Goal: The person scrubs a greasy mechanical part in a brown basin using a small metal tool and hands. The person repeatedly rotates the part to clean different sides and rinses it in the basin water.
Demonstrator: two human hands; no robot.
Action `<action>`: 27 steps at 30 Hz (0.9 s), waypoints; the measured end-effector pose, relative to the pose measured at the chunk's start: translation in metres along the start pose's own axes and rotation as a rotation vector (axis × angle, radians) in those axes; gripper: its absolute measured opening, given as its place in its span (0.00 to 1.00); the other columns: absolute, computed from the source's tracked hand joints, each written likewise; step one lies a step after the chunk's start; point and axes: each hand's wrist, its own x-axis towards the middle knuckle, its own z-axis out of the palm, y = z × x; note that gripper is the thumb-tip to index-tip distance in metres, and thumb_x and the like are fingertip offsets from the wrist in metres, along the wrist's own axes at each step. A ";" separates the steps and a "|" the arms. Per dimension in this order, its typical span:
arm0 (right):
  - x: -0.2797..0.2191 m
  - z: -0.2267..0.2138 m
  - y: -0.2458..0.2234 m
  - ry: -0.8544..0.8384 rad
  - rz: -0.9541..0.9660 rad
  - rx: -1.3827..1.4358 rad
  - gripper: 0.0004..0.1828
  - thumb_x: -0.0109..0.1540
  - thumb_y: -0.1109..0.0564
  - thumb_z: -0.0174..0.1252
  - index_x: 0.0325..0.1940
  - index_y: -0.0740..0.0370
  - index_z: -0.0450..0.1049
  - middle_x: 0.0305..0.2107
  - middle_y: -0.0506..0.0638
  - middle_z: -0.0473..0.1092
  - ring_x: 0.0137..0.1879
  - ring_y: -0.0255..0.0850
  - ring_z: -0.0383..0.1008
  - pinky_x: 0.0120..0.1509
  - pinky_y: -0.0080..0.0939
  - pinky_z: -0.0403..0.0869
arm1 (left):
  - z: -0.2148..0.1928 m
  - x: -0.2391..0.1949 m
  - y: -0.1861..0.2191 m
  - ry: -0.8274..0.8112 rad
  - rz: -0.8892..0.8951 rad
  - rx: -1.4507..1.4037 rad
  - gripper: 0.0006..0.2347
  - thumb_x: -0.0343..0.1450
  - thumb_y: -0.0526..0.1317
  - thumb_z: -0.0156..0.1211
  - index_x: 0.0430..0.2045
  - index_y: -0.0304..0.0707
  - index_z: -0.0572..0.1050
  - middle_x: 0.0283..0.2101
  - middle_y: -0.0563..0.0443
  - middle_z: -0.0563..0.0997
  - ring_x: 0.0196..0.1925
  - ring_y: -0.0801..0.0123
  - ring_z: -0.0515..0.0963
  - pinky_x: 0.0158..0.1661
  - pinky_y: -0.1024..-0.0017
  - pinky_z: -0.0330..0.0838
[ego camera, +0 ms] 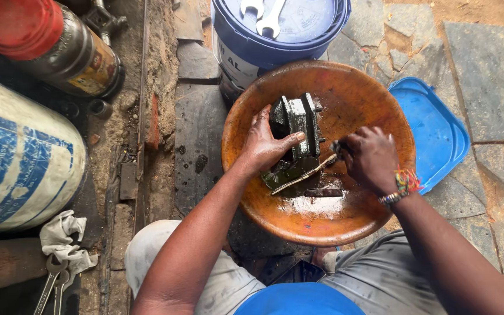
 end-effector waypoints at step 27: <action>0.041 0.078 0.026 -0.092 0.244 0.450 0.11 0.62 0.51 0.60 0.37 0.60 0.81 0.28 0.59 0.77 0.30 0.52 0.75 0.37 0.53 0.74 | 0.019 0.011 0.009 0.197 0.149 -0.080 0.30 0.65 0.51 0.72 0.57 0.31 0.69 0.54 0.37 0.75 0.56 0.56 0.77 0.58 0.56 0.71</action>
